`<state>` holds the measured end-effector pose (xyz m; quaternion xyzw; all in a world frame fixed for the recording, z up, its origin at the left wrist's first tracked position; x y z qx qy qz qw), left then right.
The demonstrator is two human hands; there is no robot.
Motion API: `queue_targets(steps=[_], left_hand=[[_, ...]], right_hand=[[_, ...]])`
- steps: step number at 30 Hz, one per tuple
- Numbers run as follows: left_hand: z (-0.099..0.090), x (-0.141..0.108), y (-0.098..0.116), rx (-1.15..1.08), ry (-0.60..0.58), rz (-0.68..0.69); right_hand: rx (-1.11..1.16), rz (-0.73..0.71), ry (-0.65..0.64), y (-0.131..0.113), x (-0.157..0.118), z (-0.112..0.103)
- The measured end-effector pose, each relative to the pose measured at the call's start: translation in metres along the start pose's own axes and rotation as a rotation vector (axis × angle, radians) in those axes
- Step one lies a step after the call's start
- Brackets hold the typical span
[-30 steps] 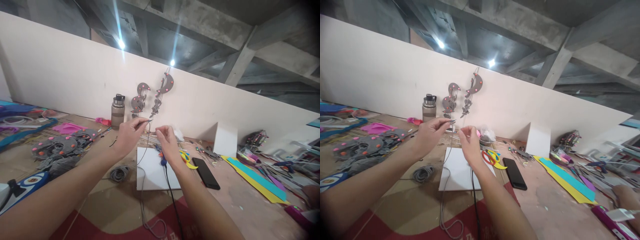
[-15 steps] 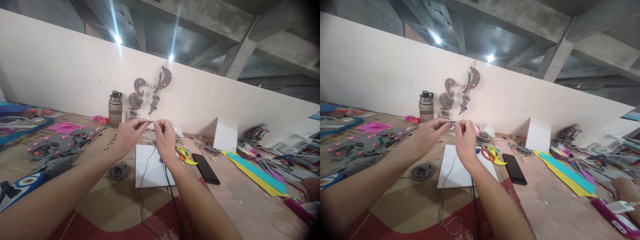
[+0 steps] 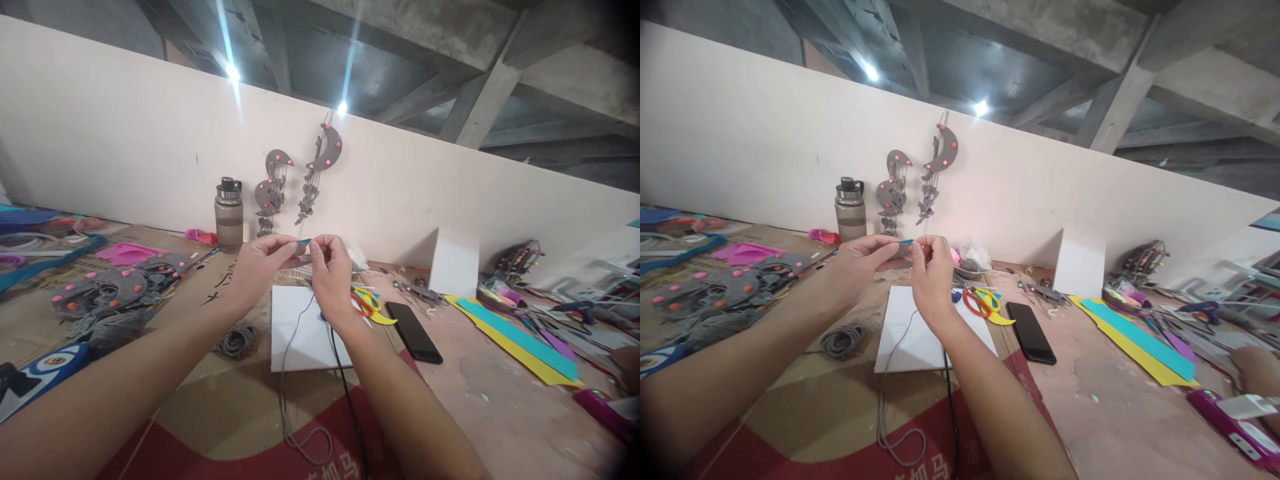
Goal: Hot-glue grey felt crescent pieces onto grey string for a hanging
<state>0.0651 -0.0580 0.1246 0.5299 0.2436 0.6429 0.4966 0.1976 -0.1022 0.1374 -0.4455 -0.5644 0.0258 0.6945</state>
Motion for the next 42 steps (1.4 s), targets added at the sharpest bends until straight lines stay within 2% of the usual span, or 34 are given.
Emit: queue_targets(steps=[12, 16, 19, 23, 26, 30, 33, 37, 42], left_hand=[[-0.001, -0.001, 0.003, -0.116, -0.021, -0.116], [-0.003, 0.004, 0.0, -0.11, -0.064, -0.189], [-0.004, 0.007, -0.003, -0.058, -0.071, -0.202], [-0.004, 0.007, -0.004, 0.01, -0.052, -0.118], [-0.002, 0.003, 0.001, 0.141, -0.029, 0.027], [-0.002, -0.005, 0.01, 0.614, 0.036, 0.313], [-0.002, -0.006, 0.01, 0.875, 0.059, 0.439], [-0.004, -0.004, 0.007, 0.978, 0.082, 0.441], [0.0, -0.008, 0.015, 0.906, 0.1, 0.358]], right_hand=[[0.078, 0.094, -0.103, 0.01, 0.005, 0.001], [0.109, 0.147, -0.158, 0.014, 0.006, 0.004], [0.137, 0.219, -0.14, 0.018, 0.005, 0.007], [0.129, 0.287, -0.07, 0.024, 0.004, 0.006], [0.11, 0.302, -0.029, 0.025, 0.005, 0.004], [0.041, 0.255, 0.003, 0.018, 0.004, 0.002], [-0.034, 0.188, -0.012, 0.011, 0.0, 0.005], [-0.094, 0.122, -0.04, 0.006, -0.005, 0.009], [-0.052, 0.089, -0.077, 0.008, -0.005, 0.012]])
Point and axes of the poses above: each hand's wrist, its own x-axis towards the middle knuckle, its own z-axis out of the palm, y = z × x, the point moved 4 cm from there along x, towards the middle knuckle, and after that the axes turned 7 degrees about y, right-handed, at the moved point
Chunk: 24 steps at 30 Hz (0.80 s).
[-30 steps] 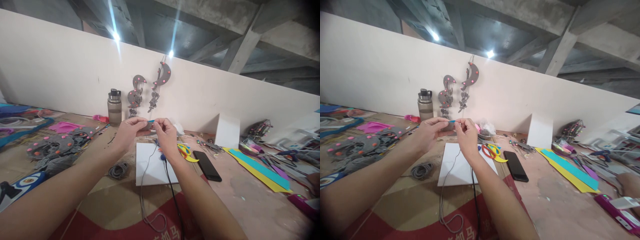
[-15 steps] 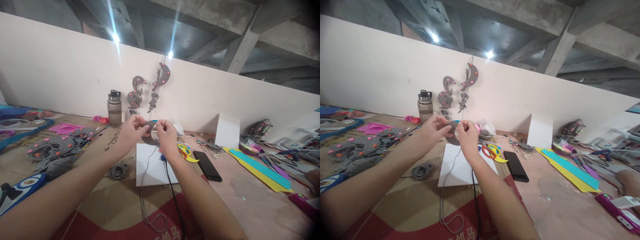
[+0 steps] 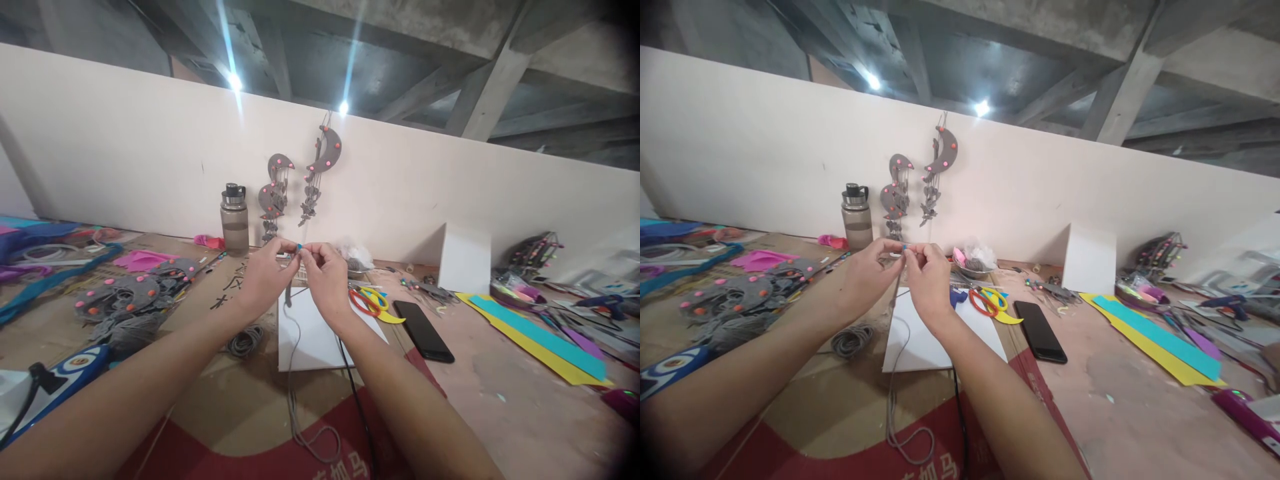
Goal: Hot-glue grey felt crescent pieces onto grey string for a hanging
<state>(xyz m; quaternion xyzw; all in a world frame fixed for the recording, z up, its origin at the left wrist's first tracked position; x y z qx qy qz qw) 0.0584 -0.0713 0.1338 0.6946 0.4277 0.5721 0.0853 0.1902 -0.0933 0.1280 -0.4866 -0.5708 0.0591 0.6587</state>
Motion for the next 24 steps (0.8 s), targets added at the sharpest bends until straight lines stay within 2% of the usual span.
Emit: queue_targets(steps=[4, 7, 16, 19, 24], left_hand=[[-0.003, 0.0, 0.006, -0.133, -0.073, -0.087], [-0.001, 0.001, 0.003, -0.273, -0.104, -0.176], [0.024, 0.0, -0.02, -0.868, -0.166, -0.425], [0.029, -0.001, -0.023, -0.942, -0.177, -0.473], [0.027, -0.002, -0.021, -0.923, -0.17, -0.487]], right_hand=[[0.037, -0.022, -0.016, 0.002, 0.001, 0.002], [0.083, 0.004, -0.033, 0.006, -0.001, 0.004], [0.107, 0.064, -0.018, 0.009, -0.001, 0.004], [0.091, 0.065, -0.007, 0.011, 0.0, 0.002], [0.082, 0.065, -0.013, 0.014, 0.001, 0.001]])
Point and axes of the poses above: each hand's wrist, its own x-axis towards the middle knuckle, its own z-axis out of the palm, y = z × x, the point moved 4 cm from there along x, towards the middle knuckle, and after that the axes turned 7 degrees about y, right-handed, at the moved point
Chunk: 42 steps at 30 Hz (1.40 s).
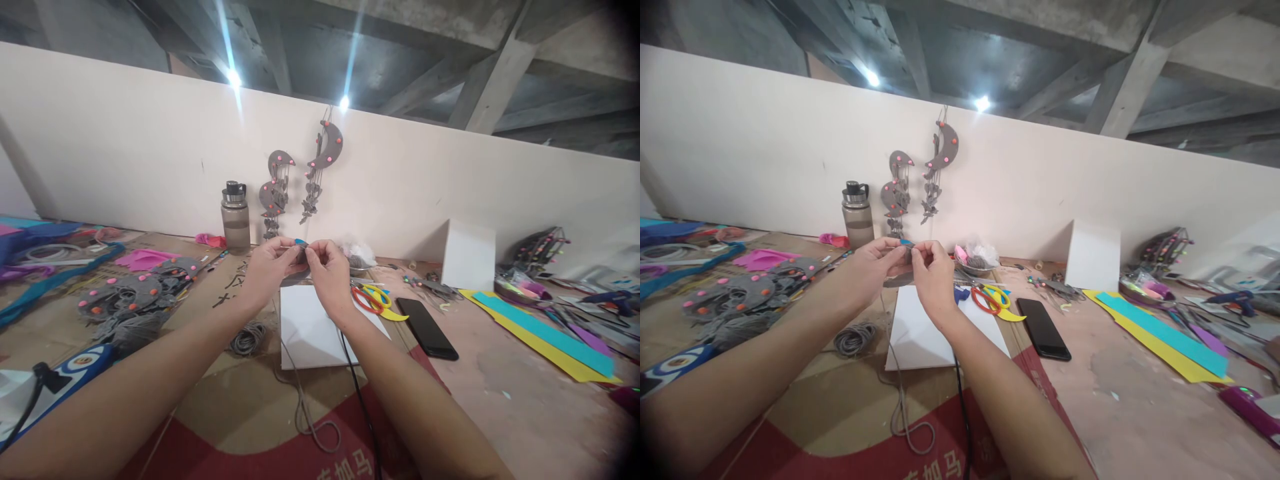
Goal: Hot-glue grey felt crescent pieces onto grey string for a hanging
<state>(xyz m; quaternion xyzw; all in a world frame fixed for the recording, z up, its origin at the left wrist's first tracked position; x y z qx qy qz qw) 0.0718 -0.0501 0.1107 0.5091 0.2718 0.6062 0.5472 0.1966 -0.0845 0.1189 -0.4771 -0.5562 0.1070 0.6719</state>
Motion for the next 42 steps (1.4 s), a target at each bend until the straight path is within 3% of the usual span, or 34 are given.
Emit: queue_targets(steps=[6, 11, 21, 29, 32, 37, 42], left_hand=[[0.0, 0.0, 0.001, 0.057, 0.015, 0.053], [-0.01, 0.011, -0.005, -0.072, 0.11, 0.023], [-0.034, 0.03, 0.017, -0.302, 0.249, -0.019], [-0.054, 0.048, 0.022, -0.464, 0.326, -0.126], [-0.059, 0.05, 0.026, -0.465, 0.338, -0.123], [-0.061, 0.05, 0.038, -0.439, 0.298, -0.052], [-0.067, 0.057, 0.044, -0.487, 0.356, -0.062]], right_hand=[[-0.021, -0.011, -0.007, 0.002, 0.0, 0.001], [-0.021, -0.011, -0.052, 0.001, -0.005, 0.007], [-0.062, -0.027, -0.368, 0.012, -0.021, 0.027], [0.223, 0.132, -0.62, 0.009, -0.032, 0.033], [0.285, 0.172, -0.704, 0.001, -0.033, 0.028], [0.113, 0.067, -0.677, -0.01, -0.021, 0.006], [0.087, 0.04, -0.702, -0.009, -0.026, 0.0]])
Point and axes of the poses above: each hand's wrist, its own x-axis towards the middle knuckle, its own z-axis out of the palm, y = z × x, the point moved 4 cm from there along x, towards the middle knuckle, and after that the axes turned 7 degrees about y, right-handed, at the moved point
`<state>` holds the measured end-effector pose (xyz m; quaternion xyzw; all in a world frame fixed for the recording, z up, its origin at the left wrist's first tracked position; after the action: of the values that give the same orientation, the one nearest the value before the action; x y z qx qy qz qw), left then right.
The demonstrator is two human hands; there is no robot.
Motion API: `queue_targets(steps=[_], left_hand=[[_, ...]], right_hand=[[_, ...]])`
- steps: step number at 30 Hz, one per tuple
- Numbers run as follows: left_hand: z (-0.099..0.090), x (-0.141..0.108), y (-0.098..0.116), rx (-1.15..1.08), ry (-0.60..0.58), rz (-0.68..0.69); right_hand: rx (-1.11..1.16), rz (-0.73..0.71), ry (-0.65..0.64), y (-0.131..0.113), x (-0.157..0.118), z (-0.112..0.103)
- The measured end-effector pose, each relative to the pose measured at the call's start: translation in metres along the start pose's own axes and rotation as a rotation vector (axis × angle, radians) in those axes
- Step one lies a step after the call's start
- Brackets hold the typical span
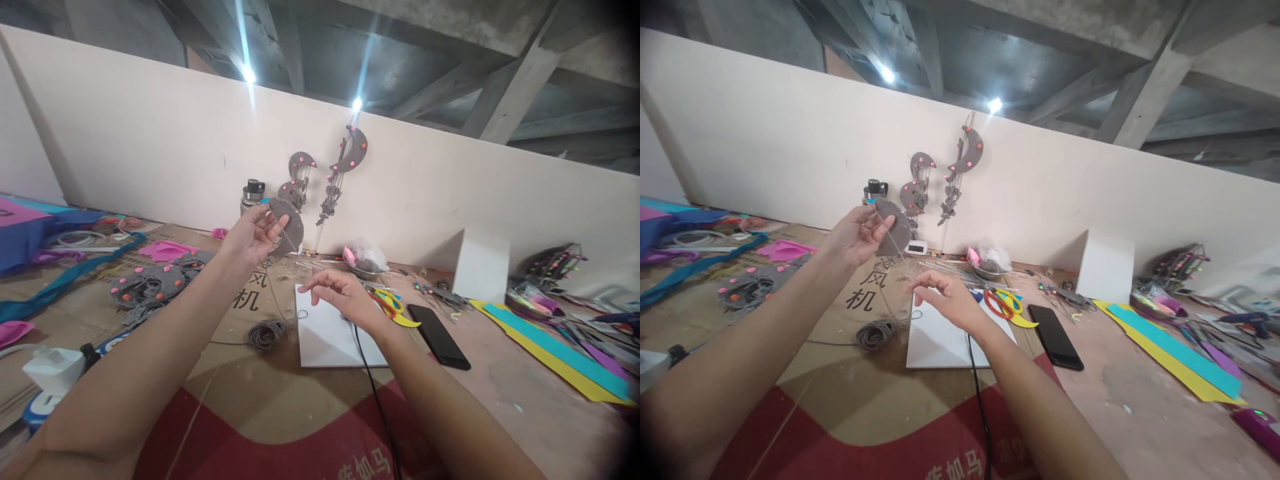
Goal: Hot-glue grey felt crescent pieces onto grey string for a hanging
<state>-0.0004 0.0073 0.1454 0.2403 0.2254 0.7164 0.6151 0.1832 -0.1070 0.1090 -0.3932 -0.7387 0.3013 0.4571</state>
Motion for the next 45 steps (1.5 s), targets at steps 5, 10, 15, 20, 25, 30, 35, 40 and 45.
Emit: queue_targets(steps=[5, 10, 15, 20, 25, 30, 35, 40, 45], left_hand=[[-0.001, 0.005, 0.009, 0.082, 0.017, 0.054], [0.004, -0.011, 0.017, 0.075, -0.084, 0.192], [0.016, -0.039, 0.01, 0.363, -0.177, 0.436], [0.02, -0.058, -0.007, 0.723, -0.256, 0.641], [0.022, -0.072, -0.016, 0.917, -0.294, 0.755], [0.024, -0.07, -0.03, 0.69, -0.364, 0.417], [0.024, -0.066, -0.043, 0.471, -0.44, 0.131], [0.019, -0.059, -0.045, 0.461, -0.381, 0.115], [0.015, -0.053, -0.053, 0.435, -0.363, 0.055]], right_hand=[[0.261, 0.147, -0.207, -0.007, -0.018, 0.028], [0.306, 0.226, -0.453, -0.026, -0.032, 0.024], [-0.244, 0.083, -0.204, -0.015, -0.019, 0.0], [0.067, 0.092, 0.286, -0.015, -0.001, 0.008], [0.385, 0.037, 0.428, -0.022, 0.009, 0.025], [0.258, 0.023, 0.565, -0.009, 0.003, 0.008], [0.103, 0.062, 0.599, 0.005, 0.003, -0.003], [0.056, 0.1, 0.587, 0.012, 0.004, -0.003], [0.046, 0.147, 0.571, 0.027, 0.006, -0.004]])
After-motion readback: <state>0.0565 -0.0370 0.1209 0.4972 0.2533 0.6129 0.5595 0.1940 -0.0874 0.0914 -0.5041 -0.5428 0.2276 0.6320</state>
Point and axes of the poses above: each hand's wrist, its own x-axis towards the middle knuckle, its own z-axis out of the palm, y = z × x, the point moved 4 cm from there along x, towards the middle knuckle, and after that the axes turned 7 degrees about y, right-handed, at the moved point
